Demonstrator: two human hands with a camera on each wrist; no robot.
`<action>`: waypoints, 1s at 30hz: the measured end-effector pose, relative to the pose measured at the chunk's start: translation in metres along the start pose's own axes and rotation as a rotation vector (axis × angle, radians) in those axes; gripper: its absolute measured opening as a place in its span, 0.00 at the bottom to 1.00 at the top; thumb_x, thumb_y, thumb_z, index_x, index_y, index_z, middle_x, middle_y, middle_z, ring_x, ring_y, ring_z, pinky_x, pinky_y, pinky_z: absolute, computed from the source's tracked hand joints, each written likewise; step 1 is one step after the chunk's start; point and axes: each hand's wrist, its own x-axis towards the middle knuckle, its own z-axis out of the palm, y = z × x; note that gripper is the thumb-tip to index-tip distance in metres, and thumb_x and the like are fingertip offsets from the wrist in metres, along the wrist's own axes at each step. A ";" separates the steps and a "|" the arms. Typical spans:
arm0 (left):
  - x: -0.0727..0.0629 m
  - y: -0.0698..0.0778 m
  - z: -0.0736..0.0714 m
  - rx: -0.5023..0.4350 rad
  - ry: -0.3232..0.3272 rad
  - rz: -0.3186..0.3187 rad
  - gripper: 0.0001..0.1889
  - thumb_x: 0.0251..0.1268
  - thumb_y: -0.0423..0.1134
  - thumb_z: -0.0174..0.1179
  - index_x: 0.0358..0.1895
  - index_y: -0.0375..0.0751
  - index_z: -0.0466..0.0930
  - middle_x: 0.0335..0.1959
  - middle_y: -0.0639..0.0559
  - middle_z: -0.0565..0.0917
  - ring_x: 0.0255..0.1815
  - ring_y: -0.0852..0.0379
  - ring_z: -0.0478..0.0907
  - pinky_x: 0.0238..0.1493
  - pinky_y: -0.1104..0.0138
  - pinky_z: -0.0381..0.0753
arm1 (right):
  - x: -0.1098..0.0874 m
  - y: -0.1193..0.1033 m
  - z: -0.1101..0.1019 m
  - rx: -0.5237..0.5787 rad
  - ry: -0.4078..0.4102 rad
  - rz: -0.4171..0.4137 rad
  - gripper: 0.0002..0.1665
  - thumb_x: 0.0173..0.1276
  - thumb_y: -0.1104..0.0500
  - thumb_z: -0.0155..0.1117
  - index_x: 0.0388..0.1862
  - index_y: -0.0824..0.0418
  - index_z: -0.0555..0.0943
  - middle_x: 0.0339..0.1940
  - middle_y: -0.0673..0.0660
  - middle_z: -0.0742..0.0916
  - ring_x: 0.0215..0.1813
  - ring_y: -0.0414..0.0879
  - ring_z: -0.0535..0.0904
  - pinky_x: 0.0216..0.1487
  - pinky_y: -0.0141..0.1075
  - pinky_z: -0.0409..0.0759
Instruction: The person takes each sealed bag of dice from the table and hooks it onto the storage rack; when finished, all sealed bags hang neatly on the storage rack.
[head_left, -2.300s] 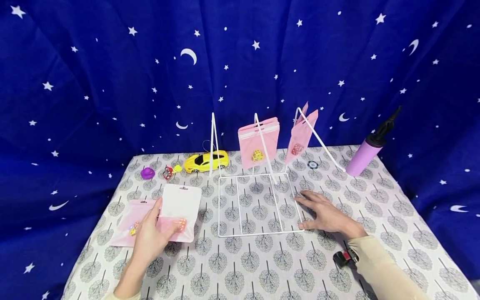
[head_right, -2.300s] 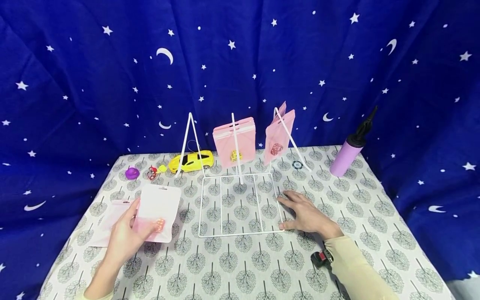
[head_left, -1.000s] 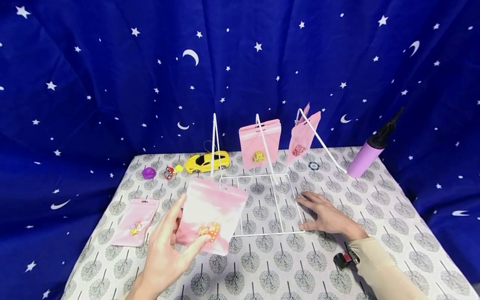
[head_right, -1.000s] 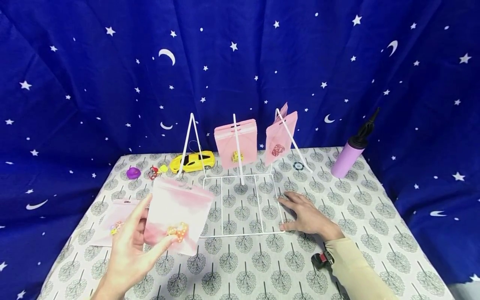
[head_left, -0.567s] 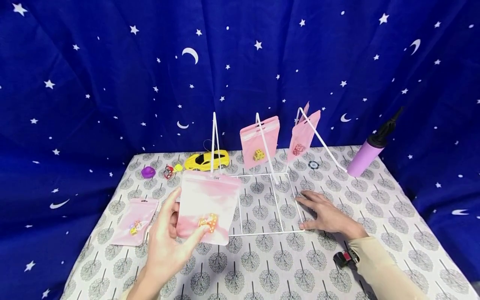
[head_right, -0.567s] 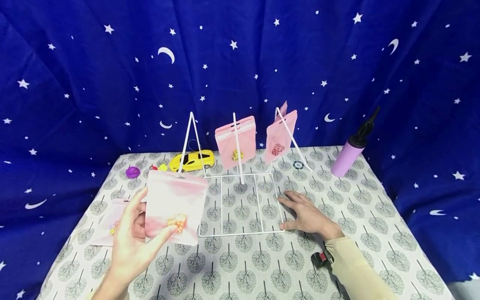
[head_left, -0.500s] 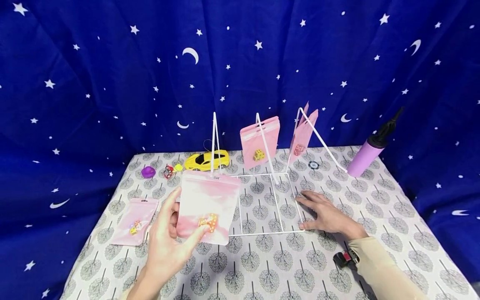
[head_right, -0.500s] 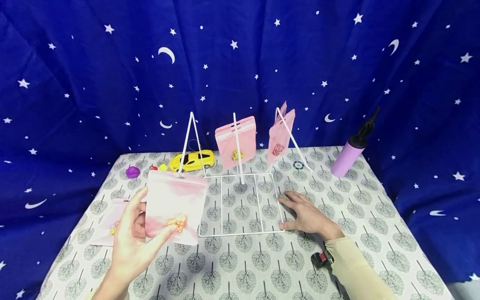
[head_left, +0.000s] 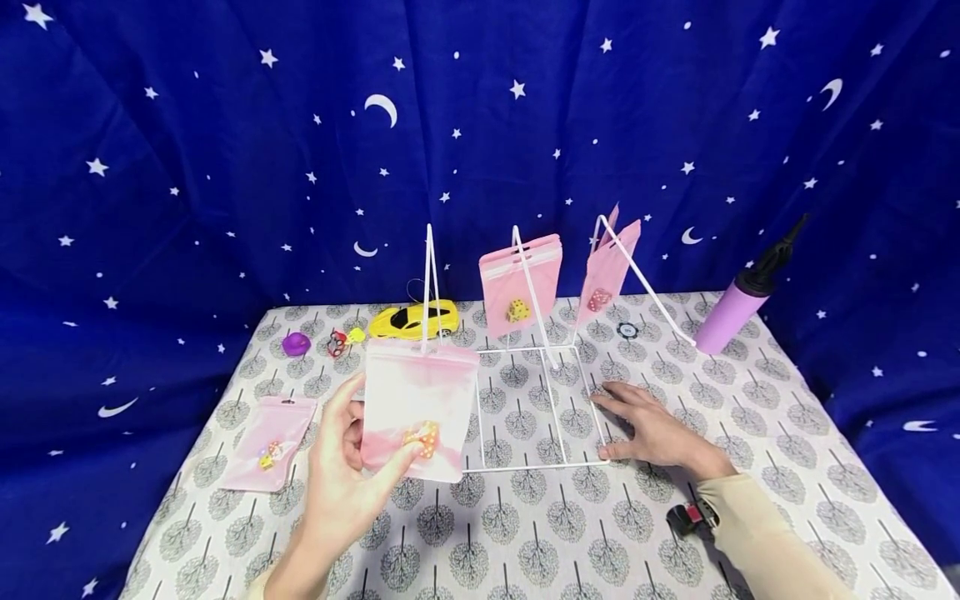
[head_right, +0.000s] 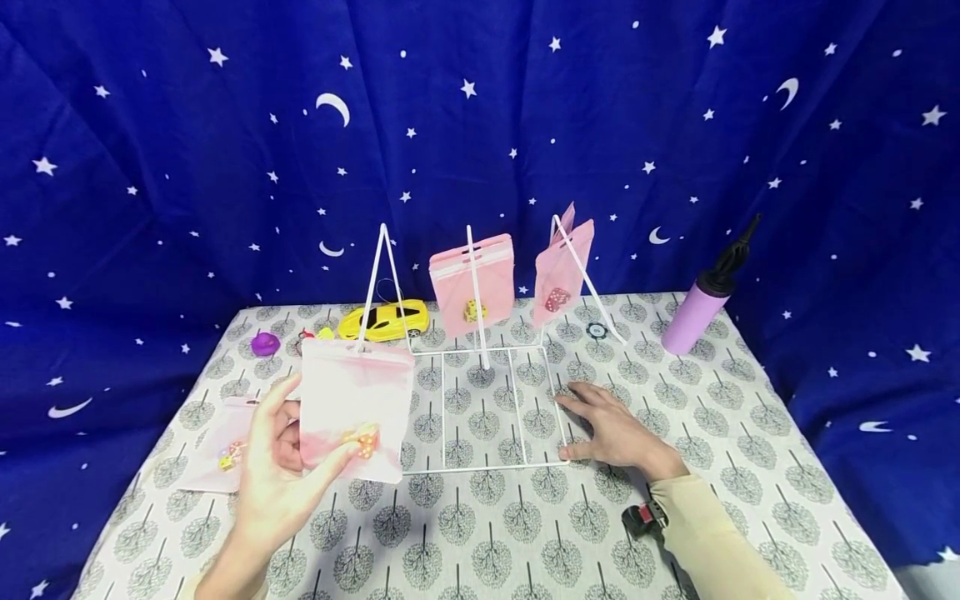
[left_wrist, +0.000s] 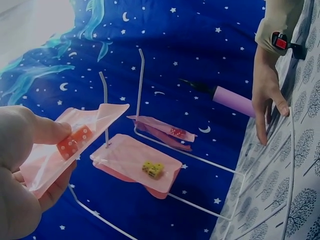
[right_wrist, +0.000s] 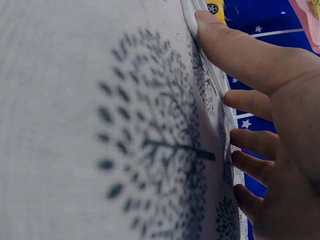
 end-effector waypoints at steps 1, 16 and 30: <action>0.000 -0.001 0.001 0.003 0.002 -0.004 0.50 0.38 0.13 0.69 0.72 0.32 0.57 0.41 0.45 0.72 0.37 0.63 0.78 0.36 0.72 0.86 | 0.000 0.000 0.000 0.003 0.002 0.001 0.56 0.49 0.33 0.71 0.72 0.58 0.67 0.75 0.70 0.62 0.73 0.70 0.56 0.65 0.72 0.58; 0.019 -0.031 0.013 0.043 0.061 -0.003 0.51 0.39 0.19 0.74 0.72 0.35 0.58 0.39 0.41 0.72 0.31 0.62 0.74 0.19 0.76 0.78 | -0.001 0.001 0.001 0.002 0.008 -0.017 0.55 0.49 0.34 0.73 0.72 0.58 0.68 0.75 0.70 0.63 0.73 0.70 0.57 0.65 0.73 0.57; 0.052 -0.059 0.027 0.019 0.115 -0.082 0.49 0.43 0.22 0.73 0.73 0.41 0.58 0.41 0.41 0.76 0.33 0.57 0.78 0.26 0.73 0.83 | 0.000 0.000 0.000 -0.006 0.017 -0.021 0.55 0.50 0.32 0.71 0.71 0.59 0.69 0.74 0.71 0.64 0.72 0.71 0.58 0.65 0.73 0.57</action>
